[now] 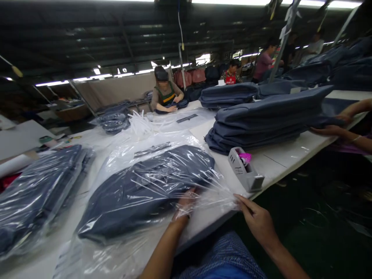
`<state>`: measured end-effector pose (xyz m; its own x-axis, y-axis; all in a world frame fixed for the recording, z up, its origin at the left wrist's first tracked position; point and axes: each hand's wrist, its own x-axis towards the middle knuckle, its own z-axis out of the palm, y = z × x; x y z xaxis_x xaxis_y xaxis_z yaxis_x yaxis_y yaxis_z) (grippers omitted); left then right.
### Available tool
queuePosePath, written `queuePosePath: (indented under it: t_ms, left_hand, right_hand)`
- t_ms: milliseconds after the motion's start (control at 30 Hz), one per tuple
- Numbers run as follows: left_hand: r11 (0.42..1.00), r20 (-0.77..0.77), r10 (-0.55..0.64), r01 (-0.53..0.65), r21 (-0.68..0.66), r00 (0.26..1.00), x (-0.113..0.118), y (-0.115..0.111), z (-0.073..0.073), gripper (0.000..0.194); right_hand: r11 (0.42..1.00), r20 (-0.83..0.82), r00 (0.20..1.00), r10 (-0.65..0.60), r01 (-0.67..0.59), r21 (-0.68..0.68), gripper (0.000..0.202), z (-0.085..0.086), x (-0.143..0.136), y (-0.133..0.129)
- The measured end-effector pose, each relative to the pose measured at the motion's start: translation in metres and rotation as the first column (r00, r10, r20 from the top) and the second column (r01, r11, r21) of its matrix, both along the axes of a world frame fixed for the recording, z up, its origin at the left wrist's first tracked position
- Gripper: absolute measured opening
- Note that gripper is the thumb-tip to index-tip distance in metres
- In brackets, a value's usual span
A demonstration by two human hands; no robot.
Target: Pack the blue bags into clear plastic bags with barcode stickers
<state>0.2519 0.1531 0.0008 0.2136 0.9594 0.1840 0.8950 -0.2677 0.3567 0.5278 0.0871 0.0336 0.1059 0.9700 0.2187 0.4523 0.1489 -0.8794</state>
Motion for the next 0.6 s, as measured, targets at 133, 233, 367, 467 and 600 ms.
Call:
queuePosePath:
  t_ms: [133, 233, 367, 467, 600]
  left_hand:
    - [0.998, 0.034, -0.060, 0.060, 0.020, 0.998, -0.016, -0.045, -0.001, 0.037]
    - [0.997, -0.062, -0.060, 0.063, 0.052, 0.996, -0.034, -0.078, 0.004, 0.036]
    - [0.991, -0.215, 0.085, -0.060, 0.119, 0.973, -0.042, -0.093, 0.012, 0.035]
    - [0.975, -0.239, 0.196, -0.163, 0.151, 0.951, -0.039, -0.091, 0.018, 0.036]
    - [0.945, -0.275, 0.321, -0.289, 0.152, 0.906, -0.047, -0.087, 0.025, 0.045]
  right_hand:
    - [0.987, -0.197, 0.973, -0.119, 0.095, -0.129, 0.041, 0.006, -0.004, 0.007]
    - [0.987, -0.493, 0.860, -0.134, 0.074, -0.140, 0.035, 0.021, -0.012, 0.020]
    - [0.998, -0.775, 0.630, -0.049, -0.008, -0.070, 0.027, 0.055, -0.026, 0.040]
    - [0.996, -0.867, 0.499, 0.019, -0.085, -0.027, 0.030, 0.085, -0.032, 0.051]
    - [0.992, -0.855, 0.505, 0.116, -0.110, 0.069, 0.037, 0.112, -0.027, 0.067]
